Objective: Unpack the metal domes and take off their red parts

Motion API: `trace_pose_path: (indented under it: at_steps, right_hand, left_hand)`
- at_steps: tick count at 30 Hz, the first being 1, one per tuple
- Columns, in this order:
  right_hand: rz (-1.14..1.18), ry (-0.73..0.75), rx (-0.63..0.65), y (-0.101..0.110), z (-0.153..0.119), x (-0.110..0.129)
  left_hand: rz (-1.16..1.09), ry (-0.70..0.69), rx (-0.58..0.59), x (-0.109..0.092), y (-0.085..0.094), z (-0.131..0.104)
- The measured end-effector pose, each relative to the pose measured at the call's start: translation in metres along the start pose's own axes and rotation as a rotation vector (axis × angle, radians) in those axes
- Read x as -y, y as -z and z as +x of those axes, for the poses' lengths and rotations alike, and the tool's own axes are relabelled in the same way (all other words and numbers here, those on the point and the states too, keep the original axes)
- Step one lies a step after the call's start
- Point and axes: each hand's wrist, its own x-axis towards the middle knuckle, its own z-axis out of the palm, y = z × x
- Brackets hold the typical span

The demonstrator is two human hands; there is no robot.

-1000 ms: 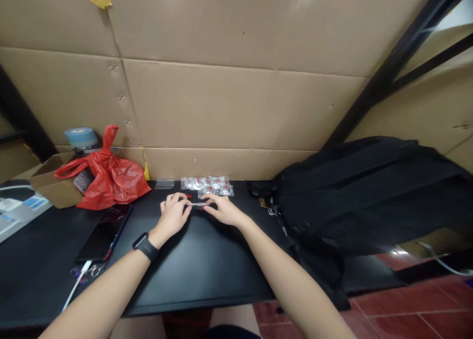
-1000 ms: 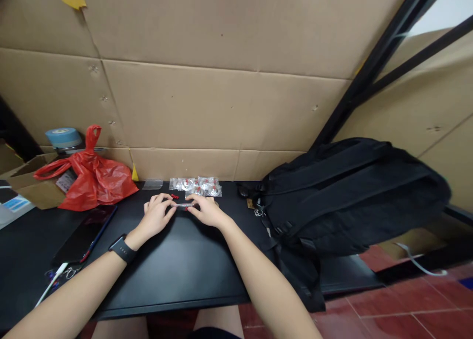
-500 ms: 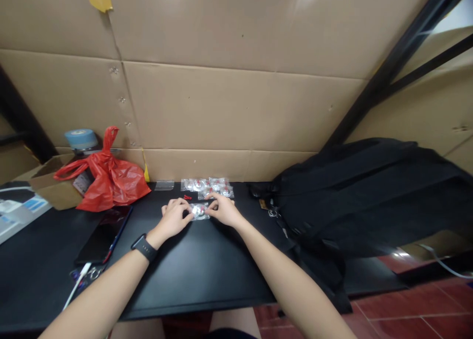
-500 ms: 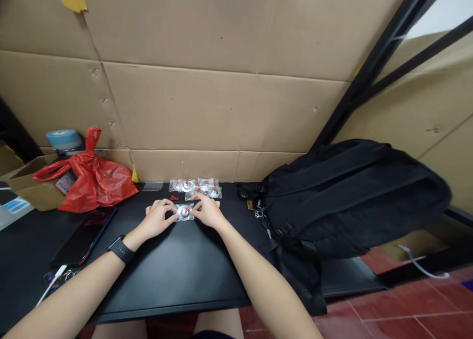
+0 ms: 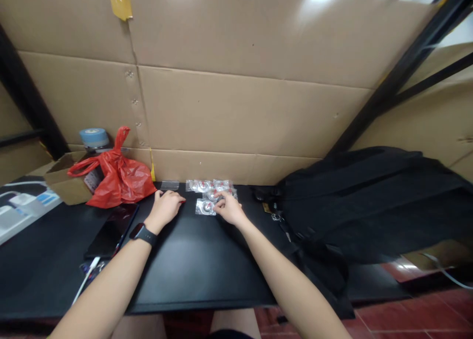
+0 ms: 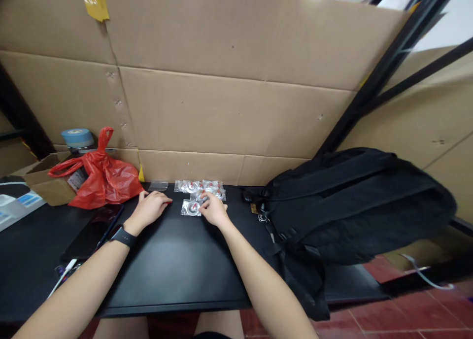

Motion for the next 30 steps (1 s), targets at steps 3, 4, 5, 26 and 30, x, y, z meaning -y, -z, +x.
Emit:
trace_pose_path:
  at_steps: [3, 4, 5, 26, 30]
  right_hand:
    - [-0.021, 0.003, -0.022, -0.013, 0.007, 0.012]
    - [-0.033, 0.008, -0.021, -0.017, 0.012, 0.017]
    - [-0.046, 0.01, -0.015, -0.021, 0.017, 0.022]
    - [-0.226, 0.218, 0.109, 0.043, 0.014, -0.04]
    - [-0.255, 0.182, 0.096, 0.041, 0.011, -0.04]
  left_hand:
    - [-0.009, 0.092, 0.027, 0.017, 0.013, -0.003]
    - [-0.021, 0.119, 0.039, 0.021, 0.015, -0.004]
    - [-0.038, 0.143, 0.051, 0.024, 0.016, -0.005]
    - [-0.308, 0.019, -0.067, -0.017, 0.023, -0.007]
    - [-0.309, -0.03, -0.088, -0.03, 0.022, -0.01]
